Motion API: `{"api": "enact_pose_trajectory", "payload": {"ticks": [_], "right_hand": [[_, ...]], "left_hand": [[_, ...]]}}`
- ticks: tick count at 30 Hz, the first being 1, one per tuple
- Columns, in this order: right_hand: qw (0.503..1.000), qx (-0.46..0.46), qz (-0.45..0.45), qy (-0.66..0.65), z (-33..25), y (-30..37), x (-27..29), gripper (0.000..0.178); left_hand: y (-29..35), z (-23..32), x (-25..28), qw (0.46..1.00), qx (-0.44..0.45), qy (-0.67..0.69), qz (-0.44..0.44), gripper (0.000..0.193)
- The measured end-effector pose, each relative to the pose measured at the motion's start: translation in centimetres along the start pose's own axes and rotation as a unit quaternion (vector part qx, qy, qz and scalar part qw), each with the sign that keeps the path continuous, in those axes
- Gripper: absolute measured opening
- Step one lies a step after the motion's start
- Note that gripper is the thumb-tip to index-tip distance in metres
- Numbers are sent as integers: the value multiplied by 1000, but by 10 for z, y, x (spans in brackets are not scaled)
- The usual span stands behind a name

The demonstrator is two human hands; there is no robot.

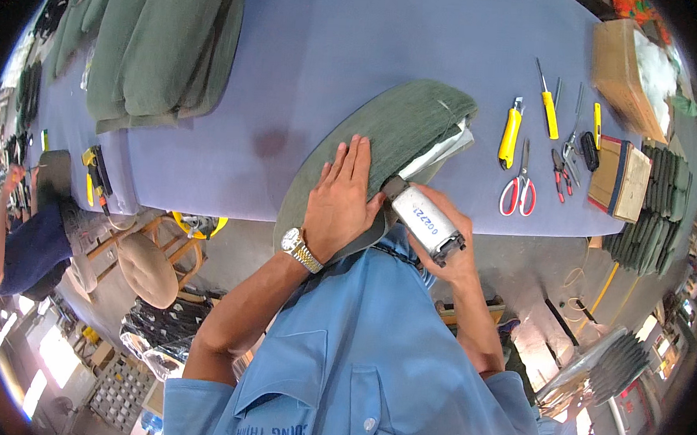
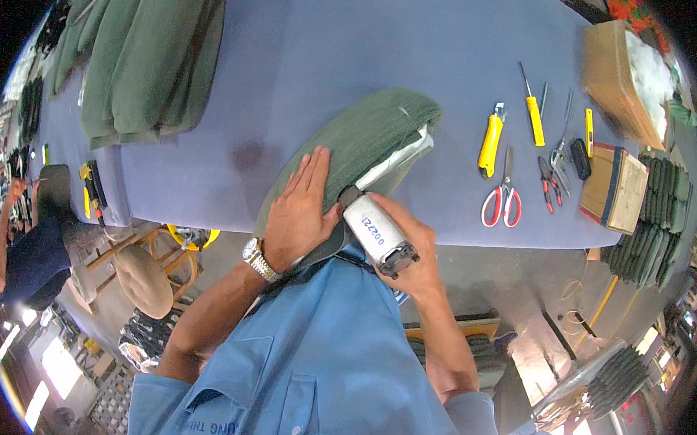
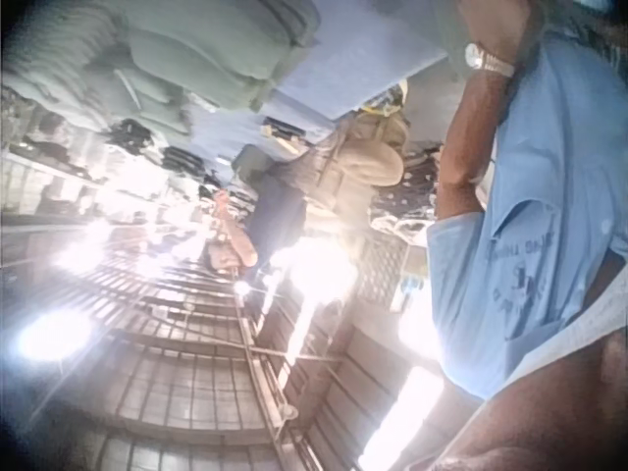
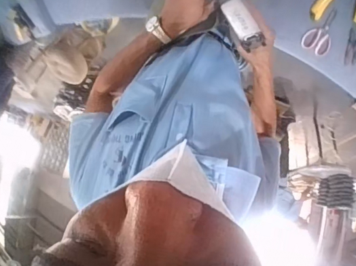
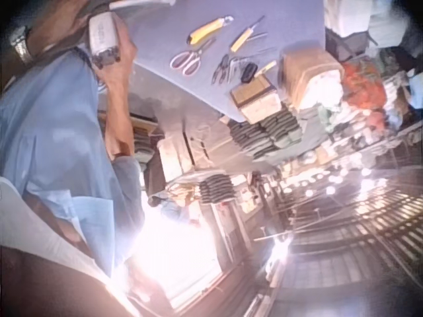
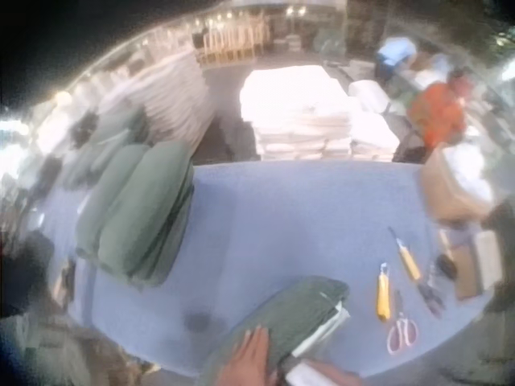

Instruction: The person staples the edges of a green fabric cushion cover using a staple gun, then trims excess fabric with scissors. They fold and press the cushion, then repeat the process on another cushion, stacking finished units on the table.

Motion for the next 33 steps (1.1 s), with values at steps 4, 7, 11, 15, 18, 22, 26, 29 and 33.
{"api": "enact_pose_trajectory", "payload": {"ticks": [4, 7, 11, 15, 18, 22, 26, 29, 33], "right_hand": [[1000, 8, -4, -8, -5, 7, -1, 64], [999, 25, -17, -10, -5, 7, -1, 63], [999, -20, -45, -15, -14, 2, -3, 62], [997, -67, -45, -13, -9, -1, -7, 60], [1000, -19, -21, -4, -6, 3, -10, 60], [1000, 12, -1, 0, -9, 10, -10, 61], [1000, 15, -7, -17, -8, 16, -11, 62], [1000, -1, -22, -1, -12, 13, -11, 59], [998, -59, -25, -21, -15, 8, -13, 55]], "left_hand": [[0, 0, 2, 1000, -11, 3, -5, 88], [1, -2, -2, 1000, -14, -5, -11, 87], [3, 0, -6, 1000, 4, -9, -21, 89], [0, -1, -3, 1000, 13, -2, -26, 91], [0, 0, 0, 1000, 7, 2, -19, 90], [3, -3, -1, 1000, -5, 0, -8, 89], [2, -1, 1, 1000, -6, 6, -11, 90], [4, -1, -1, 1000, -7, 5, -9, 90], [2, 2, -8, 1000, 17, -7, -1, 86]]}}
Point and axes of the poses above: each hand's wrist, its own y-axis away from the middle knuckle, its own x-axis out of the back of the hand, z = x × y, the point moved 6 cm from there along -y, towards the middle knuckle, and after that the axes turned 3 degrees about -y, right-handed, at the moved point
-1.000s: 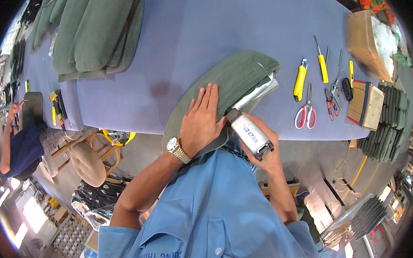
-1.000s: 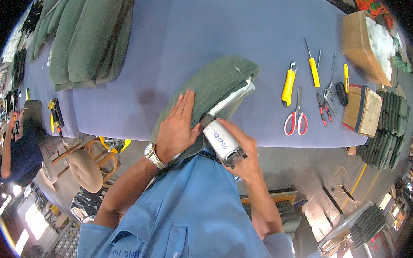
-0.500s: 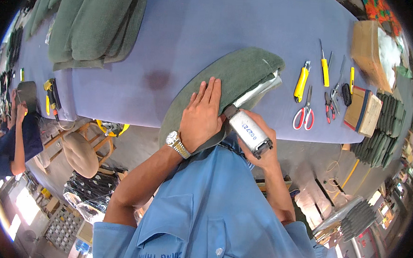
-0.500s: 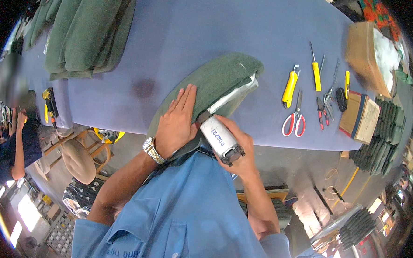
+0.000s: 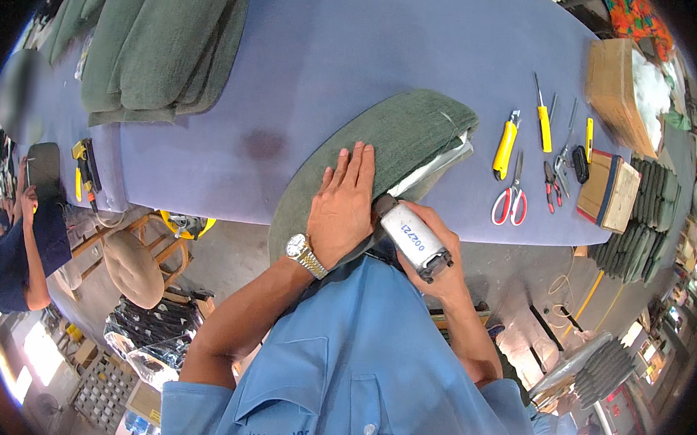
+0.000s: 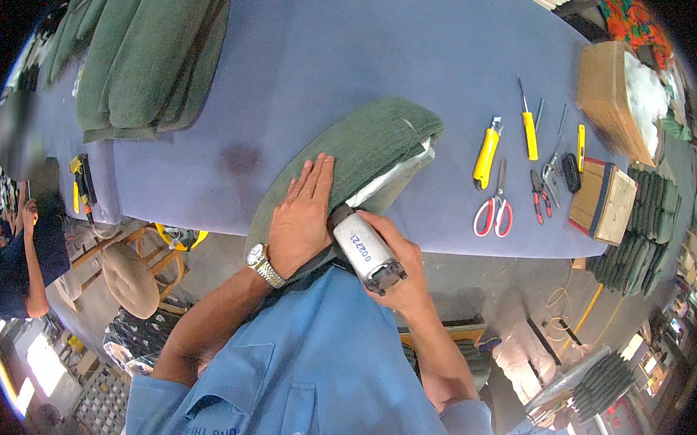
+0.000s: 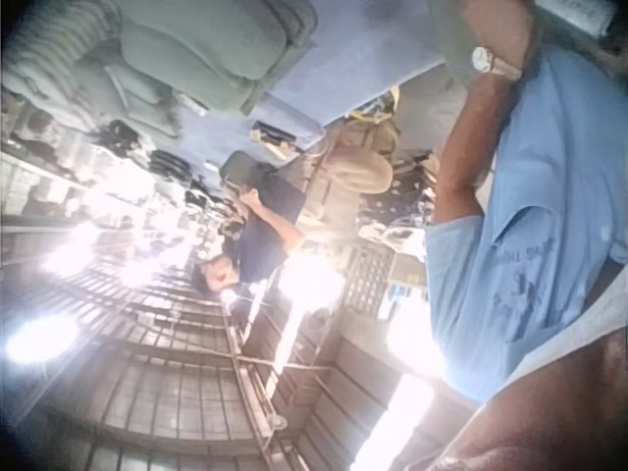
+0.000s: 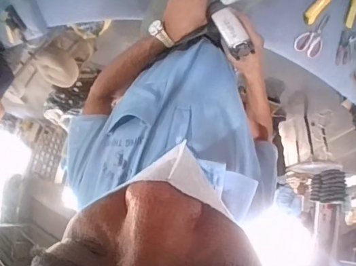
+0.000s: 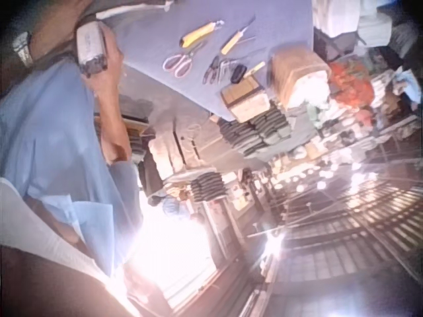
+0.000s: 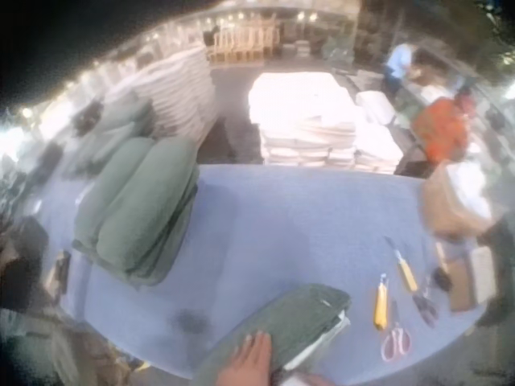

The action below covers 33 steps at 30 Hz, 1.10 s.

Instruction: The person staples the edges of a green fabric cushion cover using a staple gun, then trims excess fabric with scissors. They fold and press the cushion, then repeat the process on another cushion, stacking finished units on the table.

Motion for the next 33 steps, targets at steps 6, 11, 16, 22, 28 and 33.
{"api": "enact_pose_trajectory", "payload": {"ticks": [6, 11, 16, 22, 28, 33], "right_hand": [[999, 47, 27, -1, 8, 2, -7, 59], [998, 47, 25, -32, 8, -10, -15, 61], [990, 141, -5, 28, -25, -30, -37, 68], [989, 141, -29, 28, -12, -43, -19, 52], [998, -17, -45, 42, 22, -26, 9, 48], [998, 31, -10, 51, 21, -21, 2, 48]], "left_hand": [[0, -3, 4, 999, -14, -26, 28, 85], [-3, -15, 21, 999, -15, 9, 28, 87], [20, -37, 51, 998, -14, 48, 46, 88], [60, -25, 57, 994, -18, 98, 51, 78], [24, -84, 36, 908, 10, 413, -62, 69], [-6, -97, -28, 949, 42, 307, -56, 76]]}}
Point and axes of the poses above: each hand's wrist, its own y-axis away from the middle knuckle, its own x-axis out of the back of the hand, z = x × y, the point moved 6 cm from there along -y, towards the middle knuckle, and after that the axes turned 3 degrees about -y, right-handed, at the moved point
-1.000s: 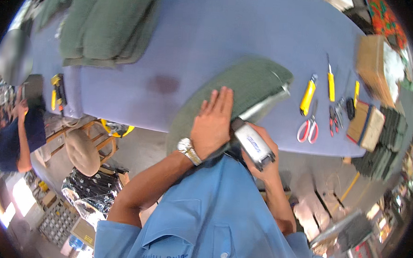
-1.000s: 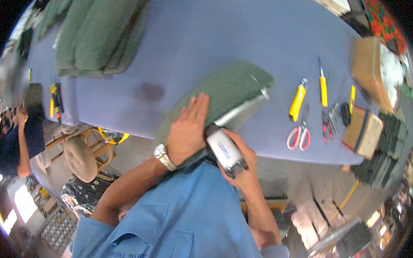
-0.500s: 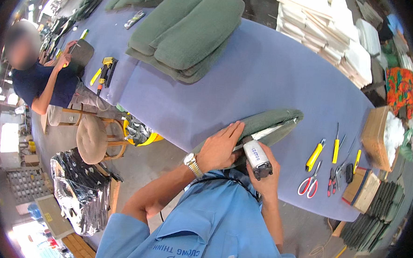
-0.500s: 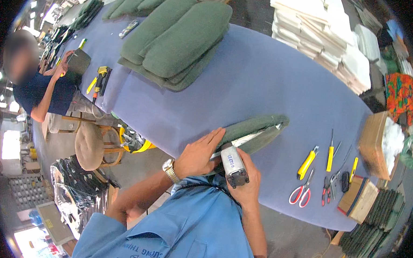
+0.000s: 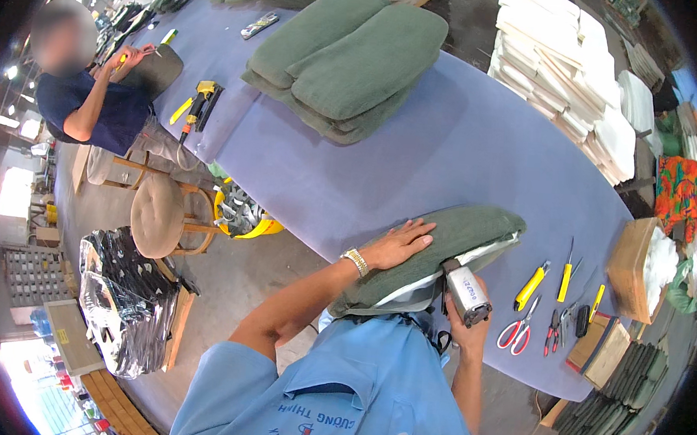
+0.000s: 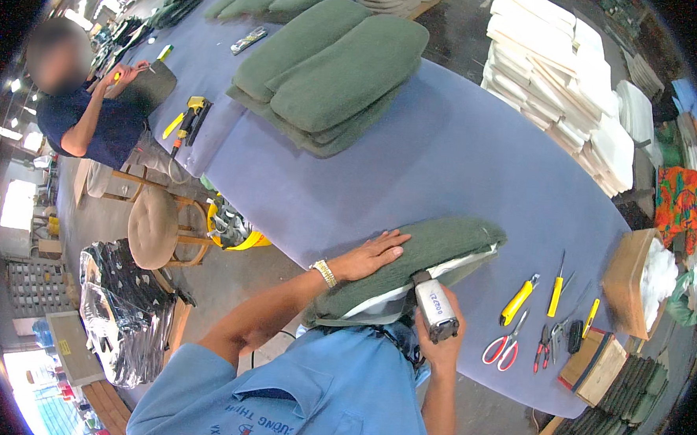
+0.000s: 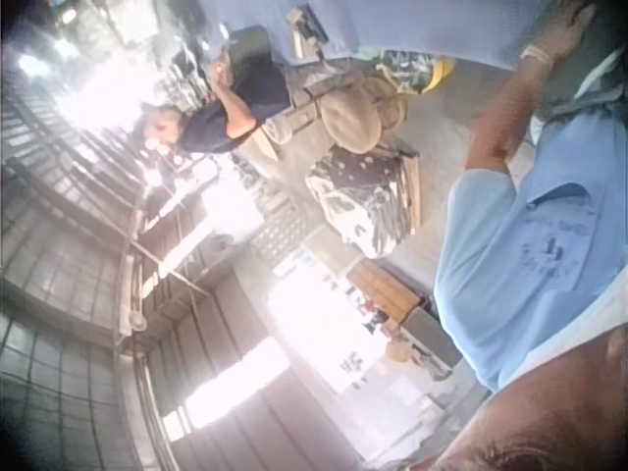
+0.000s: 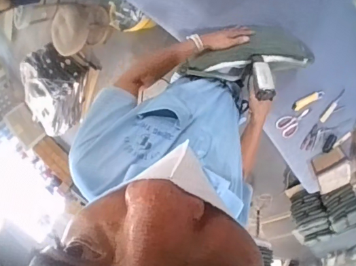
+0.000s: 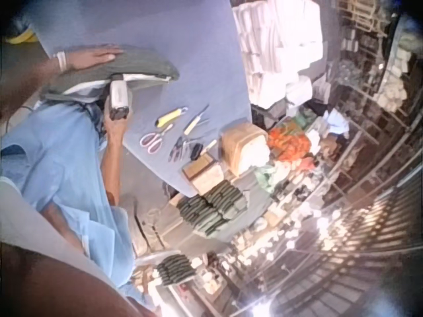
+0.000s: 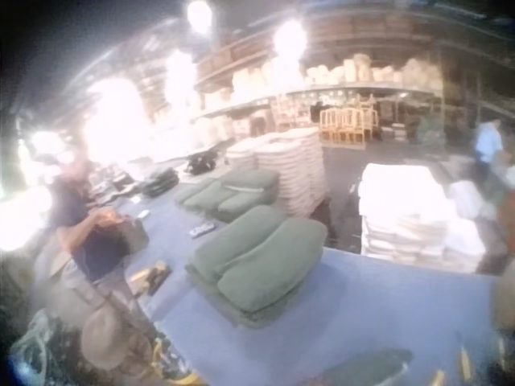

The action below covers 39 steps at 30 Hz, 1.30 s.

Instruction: The person staples the edges of a green fabric cushion cover using a staple gun, then trims excess fabric with scissors. They fold and press the cushion, then repeat the process on another cushion, stacking finished units on the table.

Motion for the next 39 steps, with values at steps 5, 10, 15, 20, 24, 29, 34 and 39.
{"api": "enact_pose_trajectory", "payload": {"ticks": [5, 10, 15, 20, 24, 29, 34, 39], "right_hand": [[999, 34, -9, 15, -10, -10, 4, 49], [993, 116, -18, 12, -17, -18, 2, 52], [989, 140, -4, 44, -19, -13, 2, 64], [991, 126, 10, 52, -14, -1, -1, 66], [992, 124, -6, 18, -18, 1, -3, 65], [993, 113, -39, 8, -20, -5, -1, 65], [997, 43, -69, -4, -40, -18, -5, 59], [997, 52, -48, -8, -36, -14, -9, 59]], "left_hand": [[10, 35, -7, 999, -18, -17, -37, 77], [23, 58, -6, 988, -72, -136, 10, 82], [26, 71, -7, 978, -21, -207, 29, 87], [26, 73, -5, 976, 13, -217, 26, 92], [28, 73, -5, 974, 14, -222, 31, 90], [30, 76, -6, 972, -5, -231, 47, 92], [25, 74, -8, 969, -5, -238, 63, 90], [25, 81, -2, 972, -8, -225, 75, 90]]}}
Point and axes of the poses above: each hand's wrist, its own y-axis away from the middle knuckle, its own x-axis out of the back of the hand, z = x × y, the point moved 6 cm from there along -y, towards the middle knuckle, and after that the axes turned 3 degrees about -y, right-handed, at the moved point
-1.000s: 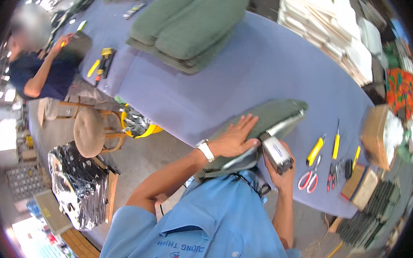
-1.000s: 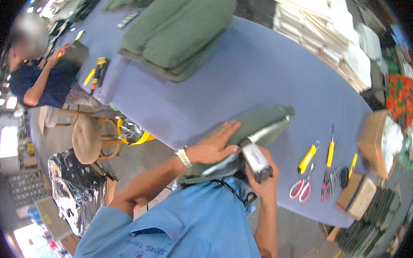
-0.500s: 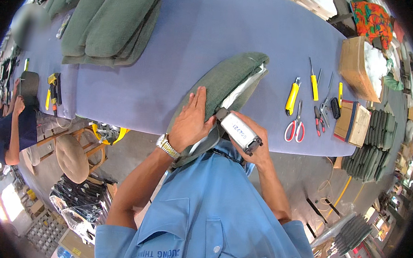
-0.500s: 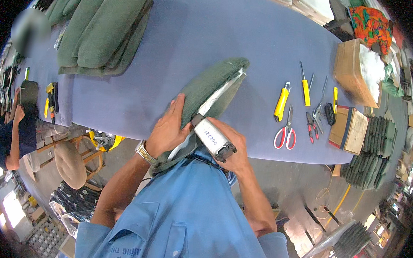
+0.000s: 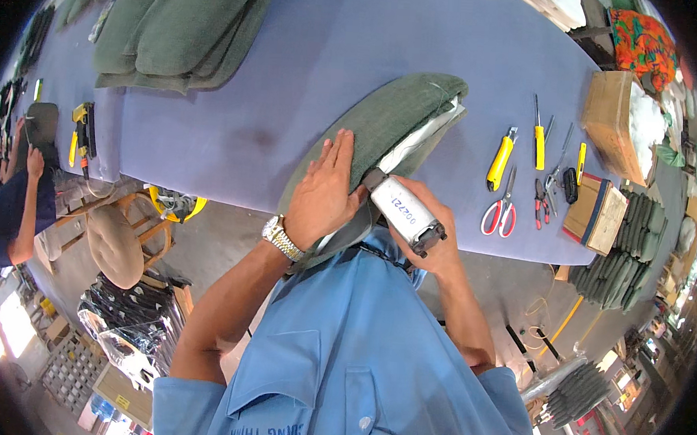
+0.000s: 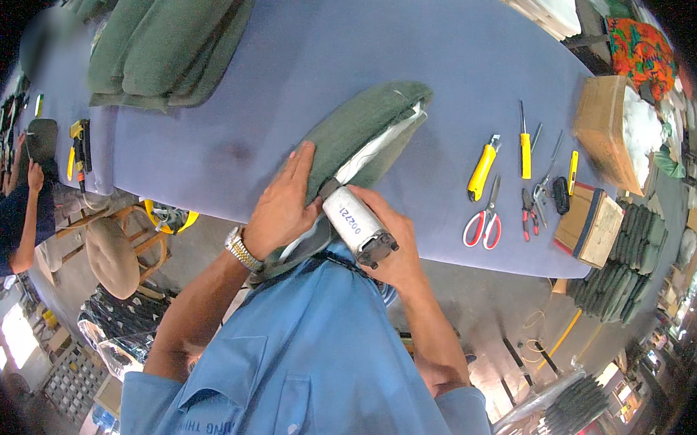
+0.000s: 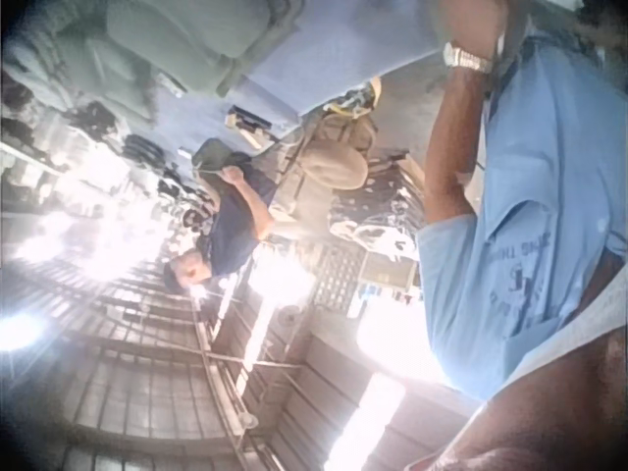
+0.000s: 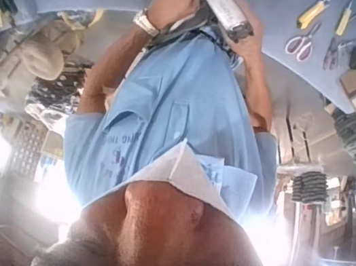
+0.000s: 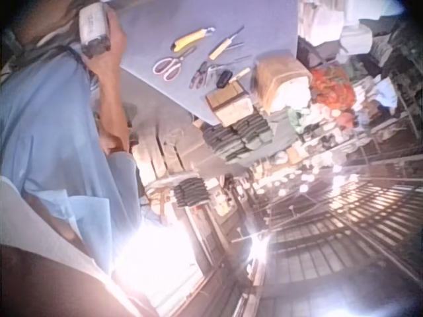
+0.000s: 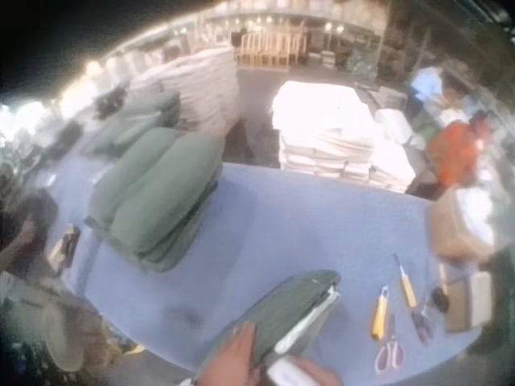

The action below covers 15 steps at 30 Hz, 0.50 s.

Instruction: The person staples the edges of a green fabric cushion cover using a staple gun, then trims excess fabric with scissors. They fold and press the cushion, then repeat the process on another cushion, stacking finished units on the table.

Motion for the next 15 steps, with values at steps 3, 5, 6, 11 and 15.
{"api": "enact_pose_trajectory", "payload": {"ticks": [3, 5, 6, 11, 15], "right_hand": [[998, 54, 9, 22, 0, 4, 2, 60], [997, 68, 10, 40, 0, 10, 3, 61], [998, 57, 4, 35, 1, 10, 4, 64], [998, 35, -30, 30, 2, 8, 3, 62], [997, -65, -43, 7, -2, 5, -1, 63]], "left_hand": [[1, -1, -1, 1000, -12, -11, 9, 91], [2, 0, -3, 1000, -4, -5, -2, 91], [1, 0, -3, 1000, -5, -8, -7, 91], [2, -3, -8, 1000, 3, 8, -11, 93], [5, 0, -12, 1000, 1, -7, -2, 97]]}}
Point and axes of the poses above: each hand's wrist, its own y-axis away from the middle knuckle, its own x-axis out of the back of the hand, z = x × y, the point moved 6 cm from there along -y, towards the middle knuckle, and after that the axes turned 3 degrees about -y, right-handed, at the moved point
